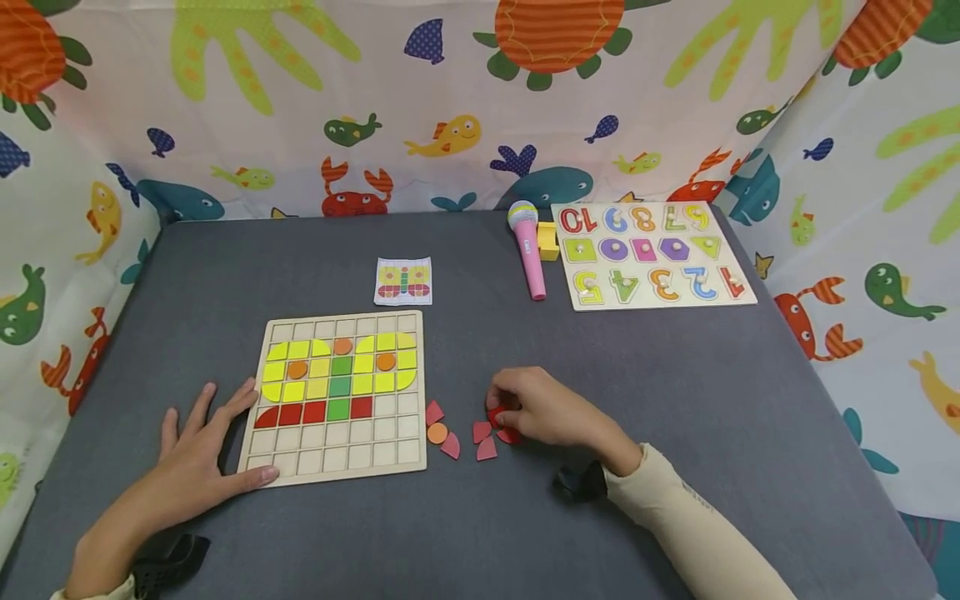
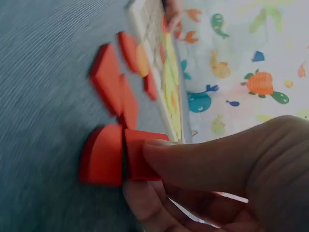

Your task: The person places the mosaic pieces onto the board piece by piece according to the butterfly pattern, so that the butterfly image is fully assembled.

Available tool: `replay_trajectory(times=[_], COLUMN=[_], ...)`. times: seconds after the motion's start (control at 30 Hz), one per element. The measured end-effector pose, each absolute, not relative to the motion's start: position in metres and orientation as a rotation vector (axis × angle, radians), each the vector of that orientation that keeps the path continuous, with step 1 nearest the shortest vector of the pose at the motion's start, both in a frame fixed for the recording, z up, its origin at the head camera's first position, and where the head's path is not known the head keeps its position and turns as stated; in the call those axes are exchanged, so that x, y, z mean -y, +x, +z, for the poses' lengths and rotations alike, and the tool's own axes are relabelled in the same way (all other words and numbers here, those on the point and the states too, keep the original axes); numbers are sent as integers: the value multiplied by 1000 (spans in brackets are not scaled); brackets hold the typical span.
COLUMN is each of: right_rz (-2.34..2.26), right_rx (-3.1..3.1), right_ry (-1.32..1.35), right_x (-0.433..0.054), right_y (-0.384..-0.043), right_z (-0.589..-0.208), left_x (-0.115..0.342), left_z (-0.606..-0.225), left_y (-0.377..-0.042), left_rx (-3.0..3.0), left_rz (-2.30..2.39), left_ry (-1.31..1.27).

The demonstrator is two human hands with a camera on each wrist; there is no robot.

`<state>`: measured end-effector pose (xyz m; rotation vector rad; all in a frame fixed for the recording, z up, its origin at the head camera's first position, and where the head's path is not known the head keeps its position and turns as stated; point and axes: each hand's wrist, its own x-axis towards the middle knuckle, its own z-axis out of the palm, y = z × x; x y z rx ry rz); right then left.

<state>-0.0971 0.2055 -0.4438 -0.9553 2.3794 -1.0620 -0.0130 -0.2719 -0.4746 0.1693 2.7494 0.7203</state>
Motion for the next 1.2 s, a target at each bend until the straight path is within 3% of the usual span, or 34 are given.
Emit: replay_trajectory(times=[0.27,0.6,1.2], right_rz=[-1257,-1324,-806], right_rx=[-2307,-2239,-2419], right_ry=[-803,-838,-1131], right_x=[-169,-106,-67], right_y=[-109,-120,-111], right_z=[-438,-437,-439], left_x=[273,272,273], left_z=[-475,-476,-474], left_y=[-12,-11,-13], left_rx=[-2749,-2745,-2748], left_rz=[736,779,768], left_ry=[174,182,173])
